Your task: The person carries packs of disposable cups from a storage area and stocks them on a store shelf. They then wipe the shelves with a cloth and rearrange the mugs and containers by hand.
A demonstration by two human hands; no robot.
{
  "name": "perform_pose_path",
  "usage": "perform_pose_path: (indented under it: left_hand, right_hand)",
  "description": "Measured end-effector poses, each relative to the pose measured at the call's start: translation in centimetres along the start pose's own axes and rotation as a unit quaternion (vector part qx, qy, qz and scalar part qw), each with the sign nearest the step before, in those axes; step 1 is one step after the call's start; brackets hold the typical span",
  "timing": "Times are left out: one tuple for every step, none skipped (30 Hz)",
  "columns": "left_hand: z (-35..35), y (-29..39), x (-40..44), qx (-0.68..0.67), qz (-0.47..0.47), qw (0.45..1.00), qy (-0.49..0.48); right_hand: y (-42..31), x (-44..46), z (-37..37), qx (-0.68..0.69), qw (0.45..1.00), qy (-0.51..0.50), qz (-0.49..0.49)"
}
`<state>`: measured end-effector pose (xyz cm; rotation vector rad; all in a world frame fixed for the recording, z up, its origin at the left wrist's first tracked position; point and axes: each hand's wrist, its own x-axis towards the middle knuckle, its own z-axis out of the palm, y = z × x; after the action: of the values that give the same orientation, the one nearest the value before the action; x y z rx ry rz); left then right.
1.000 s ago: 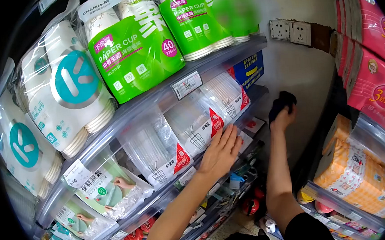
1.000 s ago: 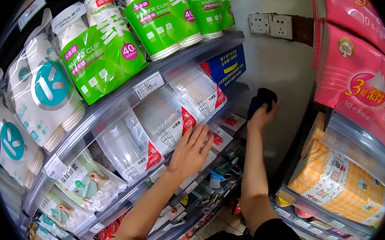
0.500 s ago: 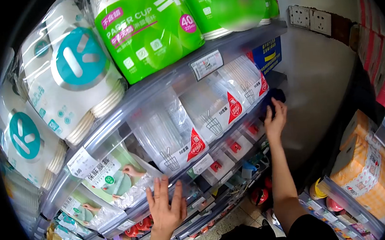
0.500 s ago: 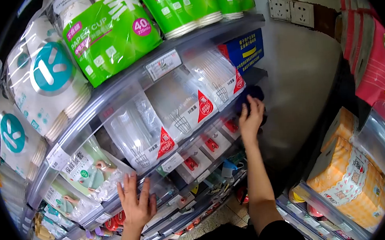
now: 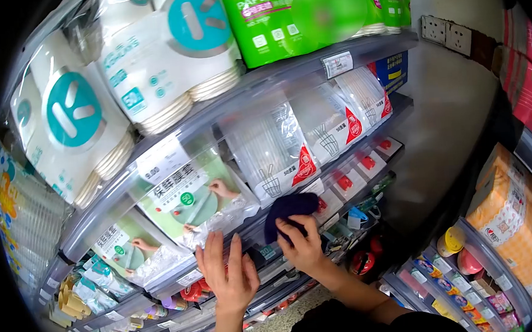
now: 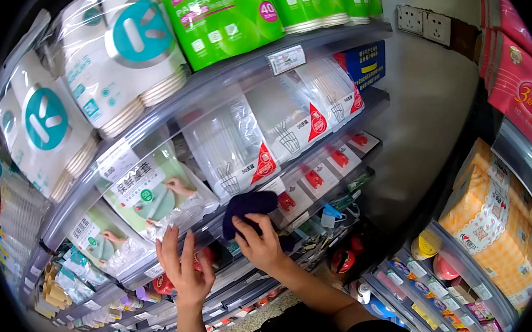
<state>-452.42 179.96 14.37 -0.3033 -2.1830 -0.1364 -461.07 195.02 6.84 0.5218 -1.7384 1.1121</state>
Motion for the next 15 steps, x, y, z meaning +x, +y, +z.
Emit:
perform_pose_path:
  left_hand:
    - [-0.1,0.0,0.2,-0.019,0.007,1.0,-0.003]
    - [-0.1,0.0,0.5,-0.013,0.022,1.0,-0.003]
    - [0.0,0.1,0.9,-0.01,0.021,1.0,-0.001]
    - [0.2,0.4,1.2,-0.027,0.036,0.999,-0.016]
    - [0.5,0.8,1.6,-0.044,0.05,0.997,-0.031]
    - [1.3,1.2,2.2,-0.052,0.075,0.995,-0.04]
    - [2.3,1.7,2.9,-0.06,0.099,0.992,-0.049]
    - [3.6,2.4,3.7,-0.08,0.11,0.988,-0.068]
    - [5.0,2.9,4.6,-0.1,0.123,0.984,-0.086]
    - [6.0,3.5,5.6,-0.092,0.143,0.98,-0.099]
    - [6.9,3.8,6.5,-0.084,0.165,0.976,-0.112]
    - [8.1,3.8,7.0,-0.051,0.179,0.975,-0.122]
    - [9.0,3.7,7.0,-0.049,0.178,0.976,-0.115]
    - [9.6,3.6,7.1,-0.014,0.173,0.978,-0.118]
    - [10.2,3.4,7.0,0.021,0.166,0.978,-0.122]
  right_hand:
    - [-0.7,0.6,-0.6,0.062,0.997,-0.039,0.022]
    - [-1.3,1.4,-1.1,0.124,0.988,-0.077,0.043]
    - [-1.5,2.6,-1.6,0.154,0.981,-0.056,0.1]
    - [-1.1,4.0,-2.2,0.155,0.982,-0.029,0.107]
    - [-0.6,5.8,-2.7,0.169,0.98,0.007,0.103]
    - [-0.3,8.0,-3.0,0.132,0.986,0.051,0.09]
    - [-0.1,10.2,-2.8,0.135,0.98,0.089,0.114]
    - [0.6,12.6,-2.5,0.123,0.986,0.088,0.065]
    - [1.6,14.7,-1.6,0.132,0.987,0.082,0.028]
    - [2.5,16.6,-0.4,0.121,0.99,0.072,-0.002]
    - [3.4,18.4,0.8,0.109,0.992,0.062,-0.025]
    - [3.6,20.0,1.7,0.106,0.993,0.046,-0.026]
    - [4.7,21.2,2.9,0.043,0.993,0.067,-0.087]
    - [5.6,22.3,3.7,0.0,0.995,0.033,-0.089]
    - [6.6,23.0,4.2,-0.043,0.995,-0.002,-0.089]
